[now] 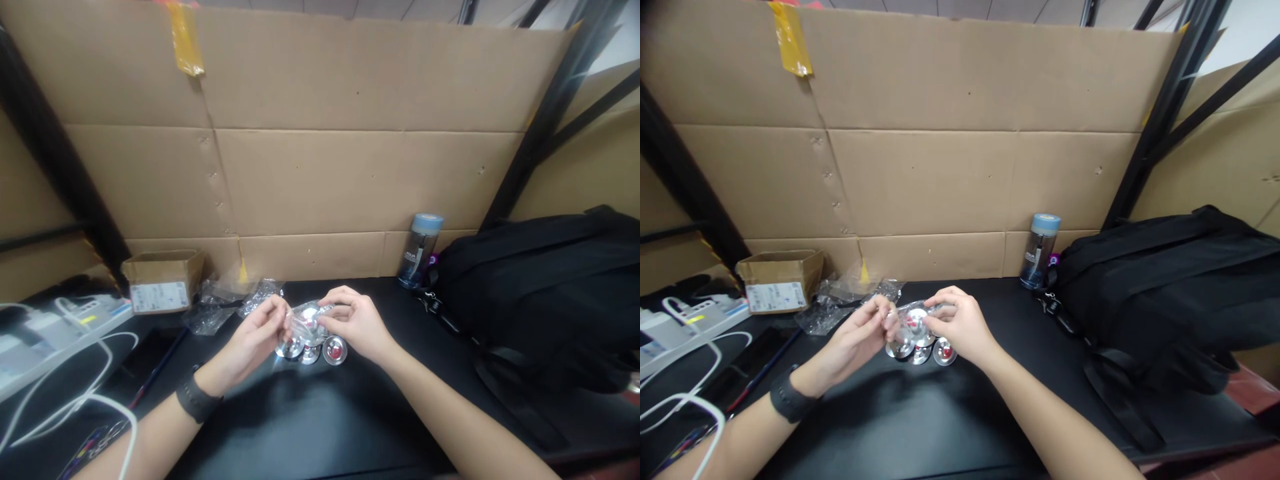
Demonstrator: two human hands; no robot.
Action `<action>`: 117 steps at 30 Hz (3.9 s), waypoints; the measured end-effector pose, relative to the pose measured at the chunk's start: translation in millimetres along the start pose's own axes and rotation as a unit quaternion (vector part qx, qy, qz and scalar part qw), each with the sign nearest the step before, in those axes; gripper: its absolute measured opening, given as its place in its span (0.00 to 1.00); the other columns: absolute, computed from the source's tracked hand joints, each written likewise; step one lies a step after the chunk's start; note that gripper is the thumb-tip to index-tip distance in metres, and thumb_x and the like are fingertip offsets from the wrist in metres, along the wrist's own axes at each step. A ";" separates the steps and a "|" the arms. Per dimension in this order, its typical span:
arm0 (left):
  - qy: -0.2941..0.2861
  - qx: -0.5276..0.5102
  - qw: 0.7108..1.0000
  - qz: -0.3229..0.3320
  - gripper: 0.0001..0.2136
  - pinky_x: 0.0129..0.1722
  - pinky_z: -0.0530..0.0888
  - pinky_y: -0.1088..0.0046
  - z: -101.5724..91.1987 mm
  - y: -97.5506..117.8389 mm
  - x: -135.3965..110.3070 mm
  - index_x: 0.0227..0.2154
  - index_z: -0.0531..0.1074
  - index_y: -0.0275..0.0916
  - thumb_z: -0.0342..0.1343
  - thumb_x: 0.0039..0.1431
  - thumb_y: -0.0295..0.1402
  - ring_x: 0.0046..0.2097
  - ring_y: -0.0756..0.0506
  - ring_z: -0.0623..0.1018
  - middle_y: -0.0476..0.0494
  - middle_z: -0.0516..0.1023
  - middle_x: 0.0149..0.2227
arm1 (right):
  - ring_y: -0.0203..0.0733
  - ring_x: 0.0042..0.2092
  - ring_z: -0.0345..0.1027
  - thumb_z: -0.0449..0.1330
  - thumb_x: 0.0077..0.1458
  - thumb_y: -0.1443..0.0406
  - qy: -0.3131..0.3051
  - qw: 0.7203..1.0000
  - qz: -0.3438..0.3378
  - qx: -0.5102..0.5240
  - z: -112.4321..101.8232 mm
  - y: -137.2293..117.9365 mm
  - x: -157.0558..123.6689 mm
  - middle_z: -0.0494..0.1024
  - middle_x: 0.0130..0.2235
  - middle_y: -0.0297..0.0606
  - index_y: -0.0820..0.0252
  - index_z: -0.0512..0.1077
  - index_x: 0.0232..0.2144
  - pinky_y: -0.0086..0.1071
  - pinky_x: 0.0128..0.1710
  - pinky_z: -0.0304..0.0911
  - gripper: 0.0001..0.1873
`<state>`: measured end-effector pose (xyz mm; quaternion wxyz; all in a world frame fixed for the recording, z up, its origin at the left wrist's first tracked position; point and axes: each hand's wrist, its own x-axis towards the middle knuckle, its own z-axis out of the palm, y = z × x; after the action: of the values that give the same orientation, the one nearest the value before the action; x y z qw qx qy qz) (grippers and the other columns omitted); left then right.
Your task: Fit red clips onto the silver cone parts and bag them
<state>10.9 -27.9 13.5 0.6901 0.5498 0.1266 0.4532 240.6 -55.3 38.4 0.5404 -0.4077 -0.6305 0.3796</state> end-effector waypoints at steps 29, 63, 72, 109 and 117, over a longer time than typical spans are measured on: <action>0.028 0.523 0.849 0.073 0.07 0.35 0.67 0.72 -24.4 -9.4 8.1 0.41 0.72 0.40 0.53 0.69 0.37 0.34 0.46 0.75 0.47 0.77 0.33 | 0.45 0.39 0.77 0.67 0.59 0.61 0.063 0.965 -0.191 -0.168 -42.0 3.7 18.3 0.81 0.41 0.41 0.53 0.81 0.38 0.41 0.43 0.78 0.06; 0.190 0.623 0.753 0.095 0.15 0.51 0.75 0.64 -79.1 24.6 16.4 0.51 0.78 0.39 0.54 0.66 0.38 0.48 0.40 0.81 0.40 0.83 0.50 | 0.43 0.43 0.74 0.65 0.60 0.62 0.077 0.981 -0.156 -0.092 -23.6 24.2 18.7 0.78 0.41 0.41 0.56 0.79 0.36 0.34 0.39 0.72 0.04; 0.185 0.782 0.595 -0.013 0.21 0.54 0.72 0.56 -154.3 42.2 10.9 0.55 0.77 0.41 0.46 0.69 0.43 0.52 0.34 0.79 0.38 0.83 0.50 | 0.43 0.41 0.73 0.63 0.58 0.65 0.089 0.978 -0.138 -0.132 -36.8 27.4 25.5 0.77 0.41 0.40 0.57 0.79 0.36 0.33 0.35 0.69 0.04; -0.095 0.548 0.830 0.049 0.07 0.41 0.73 0.70 -28.3 16.4 4.6 0.38 0.78 0.40 0.58 0.68 0.36 0.38 0.46 0.79 0.46 0.82 0.36 | 0.43 0.42 0.76 0.70 0.56 0.65 -0.193 0.925 -0.172 -0.279 -16.5 12.6 6.1 0.82 0.43 0.39 0.55 0.78 0.46 0.37 0.45 0.71 0.14; 0.022 0.280 0.959 -0.025 0.12 0.41 0.78 0.68 -12.4 1.3 3.4 0.40 0.75 0.36 0.64 0.63 0.41 0.40 0.45 0.82 0.39 0.82 0.44 | 0.41 0.33 0.76 0.68 0.59 0.63 -0.094 0.958 -0.171 -0.211 10.3 12.4 -7.3 0.83 0.33 0.36 0.55 0.78 0.37 0.35 0.37 0.71 0.04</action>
<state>3.8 -17.4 11.2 0.5164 0.7079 0.2770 0.3943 232.3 -57.7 23.0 0.4373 -0.3605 -0.8047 0.1767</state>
